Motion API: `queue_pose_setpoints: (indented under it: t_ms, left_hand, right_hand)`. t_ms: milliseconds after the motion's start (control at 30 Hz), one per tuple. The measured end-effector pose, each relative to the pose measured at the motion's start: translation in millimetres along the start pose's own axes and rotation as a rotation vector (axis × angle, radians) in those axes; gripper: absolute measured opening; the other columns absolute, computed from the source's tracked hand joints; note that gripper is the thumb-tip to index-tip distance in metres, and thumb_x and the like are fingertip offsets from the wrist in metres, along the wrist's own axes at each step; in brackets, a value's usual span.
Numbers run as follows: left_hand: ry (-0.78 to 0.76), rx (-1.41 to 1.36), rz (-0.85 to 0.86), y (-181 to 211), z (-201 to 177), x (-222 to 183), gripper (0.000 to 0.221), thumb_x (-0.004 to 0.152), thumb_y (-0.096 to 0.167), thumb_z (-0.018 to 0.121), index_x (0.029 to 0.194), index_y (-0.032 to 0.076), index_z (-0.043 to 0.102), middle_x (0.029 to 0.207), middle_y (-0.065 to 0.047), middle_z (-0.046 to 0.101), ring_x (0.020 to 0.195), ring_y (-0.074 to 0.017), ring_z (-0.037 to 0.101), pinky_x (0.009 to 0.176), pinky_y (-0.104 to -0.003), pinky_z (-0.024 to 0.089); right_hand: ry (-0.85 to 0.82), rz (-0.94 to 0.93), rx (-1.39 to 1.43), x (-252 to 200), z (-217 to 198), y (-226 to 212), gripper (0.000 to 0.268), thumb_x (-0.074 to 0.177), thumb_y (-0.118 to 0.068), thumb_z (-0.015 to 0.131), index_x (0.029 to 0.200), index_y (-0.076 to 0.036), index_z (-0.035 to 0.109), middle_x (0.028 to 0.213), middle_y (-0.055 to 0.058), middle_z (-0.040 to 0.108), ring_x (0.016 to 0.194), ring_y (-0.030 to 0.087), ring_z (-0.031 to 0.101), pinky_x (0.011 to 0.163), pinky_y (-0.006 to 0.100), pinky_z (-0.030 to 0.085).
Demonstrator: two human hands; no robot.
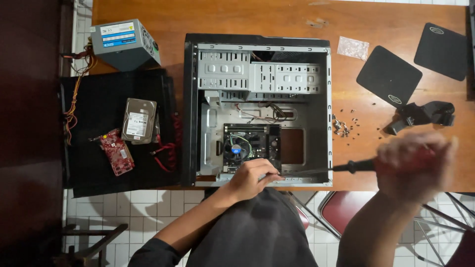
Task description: Securing a motherboard to a computer case by driving screws into the standoffs using a screwdriver.
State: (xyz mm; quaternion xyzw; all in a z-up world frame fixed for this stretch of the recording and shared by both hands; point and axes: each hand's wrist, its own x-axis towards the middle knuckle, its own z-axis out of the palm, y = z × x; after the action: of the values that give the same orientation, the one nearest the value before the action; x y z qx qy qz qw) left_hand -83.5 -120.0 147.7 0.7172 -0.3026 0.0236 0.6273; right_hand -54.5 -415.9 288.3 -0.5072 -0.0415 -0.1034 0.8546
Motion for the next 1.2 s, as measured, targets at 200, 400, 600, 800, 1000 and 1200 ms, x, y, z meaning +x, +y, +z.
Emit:
queue_pose_setpoints:
  t_ms: [200, 400, 600, 800, 1000, 1200]
  left_hand:
    - [-0.040, 0.000, -0.126, -16.4, -12.0, -9.6, 0.018, 0.095, 0.014, 0.073, 0.096, -0.004, 0.071, 0.086, -0.013, 0.069, 0.073, -0.0225, 0.066, 0.065, -0.032, 0.058]
    - [-0.163, -0.005, -0.171, -19.3, -30.3, 3.7, 0.021, 0.098, 0.018, 0.069, 0.092, -0.002, 0.071, 0.083, -0.011, 0.070, 0.072, -0.0215, 0.067, 0.067, -0.032, 0.058]
    - [-0.334, 0.119, -0.156, -19.8, -48.8, 51.8, 0.057, 0.097, 0.051, 0.045, 0.102, 0.001, 0.071, 0.094, -0.013, 0.074, 0.082, -0.0239, 0.069, 0.072, -0.035, 0.058]
    - [-0.315, 0.171, -0.562, -54.8, -45.7, 100.3, 0.104, 0.076, 0.088, -0.003, 0.090, 0.008, 0.063, 0.094, -0.012, 0.067, 0.094, -0.0270, 0.068, 0.095, -0.048, 0.052]
    - [-0.248, -0.020, -0.767, -119.5, -6.2, 80.4, 0.098, 0.099, 0.080, 0.008, 0.138, 0.011, 0.065, 0.133, -0.018, 0.068, 0.128, -0.0349, 0.061, 0.114, -0.050, 0.040]
    - [-0.201, -0.188, -0.838, -145.9, -6.5, 71.2, 0.095, 0.100, 0.079, 0.013, 0.136, 0.010, 0.067, 0.123, -0.021, 0.071, 0.123, -0.0371, 0.064, 0.104, -0.050, 0.052]
  right_hand:
    - [-0.045, 0.100, -0.222, 1.3, -10.1, 11.9, 0.017, 0.098, -0.016, 0.062, 0.112, -0.006, 0.060, 0.101, 0.015, 0.065, 0.096, 0.030, 0.069, 0.093, 0.049, 0.065]
    - [0.140, 0.166, -0.336, -0.8, -2.6, 28.4, 0.017, 0.101, -0.012, 0.062, 0.116, -0.007, 0.055, 0.107, 0.016, 0.063, 0.103, 0.029, 0.067, 0.099, 0.054, 0.064]
    - [0.294, 0.104, -0.365, 10.3, 11.3, 40.0, 0.014, 0.105, -0.014, 0.061, 0.115, -0.007, 0.055, 0.104, 0.016, 0.063, 0.099, 0.026, 0.068, 0.095, 0.049, 0.067]
    - [0.192, -0.033, -0.689, 18.2, 24.9, 57.7, 0.024, 0.106, -0.014, 0.063, 0.122, -0.005, 0.048, 0.113, 0.021, 0.066, 0.101, 0.028, 0.070, 0.088, 0.039, 0.063]
    - [0.032, -0.166, -0.819, 21.4, 17.7, 127.6, 0.029, 0.102, -0.007, 0.070, 0.121, 0.004, 0.052, 0.106, 0.025, 0.066, 0.096, 0.037, 0.070, 0.082, 0.047, 0.058]
    - [-0.055, -0.108, -0.935, 17.0, 33.4, 156.2, 0.033, 0.096, -0.007, 0.076, 0.121, 0.000, 0.056, 0.106, 0.021, 0.071, 0.098, 0.038, 0.071, 0.083, 0.047, 0.057]
